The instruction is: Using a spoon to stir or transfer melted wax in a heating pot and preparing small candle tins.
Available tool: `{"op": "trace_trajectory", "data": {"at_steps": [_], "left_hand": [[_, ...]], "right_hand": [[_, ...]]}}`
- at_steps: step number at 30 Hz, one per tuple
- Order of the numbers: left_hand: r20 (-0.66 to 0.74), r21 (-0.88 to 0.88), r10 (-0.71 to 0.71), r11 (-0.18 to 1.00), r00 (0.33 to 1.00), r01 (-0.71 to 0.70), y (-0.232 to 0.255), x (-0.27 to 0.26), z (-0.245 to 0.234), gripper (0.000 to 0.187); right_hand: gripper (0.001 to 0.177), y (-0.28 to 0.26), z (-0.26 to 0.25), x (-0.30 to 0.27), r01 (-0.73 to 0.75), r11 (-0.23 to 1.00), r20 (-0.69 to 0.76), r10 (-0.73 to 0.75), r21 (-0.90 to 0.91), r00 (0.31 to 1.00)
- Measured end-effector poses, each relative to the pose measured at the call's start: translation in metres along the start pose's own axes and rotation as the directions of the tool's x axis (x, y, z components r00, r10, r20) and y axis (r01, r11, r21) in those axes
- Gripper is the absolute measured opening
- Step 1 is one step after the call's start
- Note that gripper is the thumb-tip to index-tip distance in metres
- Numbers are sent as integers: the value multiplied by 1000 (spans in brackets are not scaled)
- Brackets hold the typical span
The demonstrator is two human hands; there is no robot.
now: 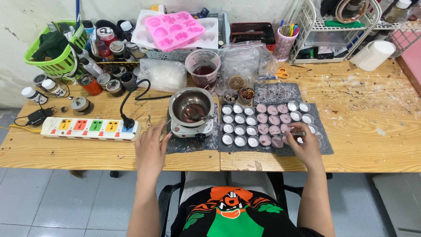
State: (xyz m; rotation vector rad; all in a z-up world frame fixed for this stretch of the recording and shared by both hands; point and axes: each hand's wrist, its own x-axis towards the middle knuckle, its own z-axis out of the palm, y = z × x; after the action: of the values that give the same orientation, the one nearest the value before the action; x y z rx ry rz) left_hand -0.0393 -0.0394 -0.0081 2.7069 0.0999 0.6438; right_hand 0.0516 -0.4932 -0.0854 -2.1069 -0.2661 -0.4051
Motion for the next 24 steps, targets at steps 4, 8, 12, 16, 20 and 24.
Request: {"op": "trace_trajectory", "data": {"at_steps": [4, 8, 12, 16, 20, 24], "left_hand": [[-40, -32, -14, 999, 999, 13, 0, -5, 8, 44], [-43, -122, -73, 990, 996, 68, 6, -8, 7, 45], [-38, -153, -101, 984, 994, 94, 11, -9, 4, 44], [27, -124, -165, 978, 986, 167, 10, -8, 9, 45], [-19, -141, -157, 978, 987, 153, 11, -10, 9, 45], [152, -187, -311, 923, 938, 336, 22, -5, -2, 45]], "right_hand": [[27, 1, 5, -1, -66, 998, 42, 67, -16, 997], [24, 13, 8, -3, -54, 991, 42, 50, 121, 998], [21, 18, 9, -5, -53, 989, 21, 51, 138, 998], [18, 27, 12, -6, -17, 979, 32, 11, 201, 999], [16, 37, 7, -9, 3, 967, -6, -2, 254, 1000], [17, 40, 1, -6, -18, 941, -109, 59, 339, 992]]}}
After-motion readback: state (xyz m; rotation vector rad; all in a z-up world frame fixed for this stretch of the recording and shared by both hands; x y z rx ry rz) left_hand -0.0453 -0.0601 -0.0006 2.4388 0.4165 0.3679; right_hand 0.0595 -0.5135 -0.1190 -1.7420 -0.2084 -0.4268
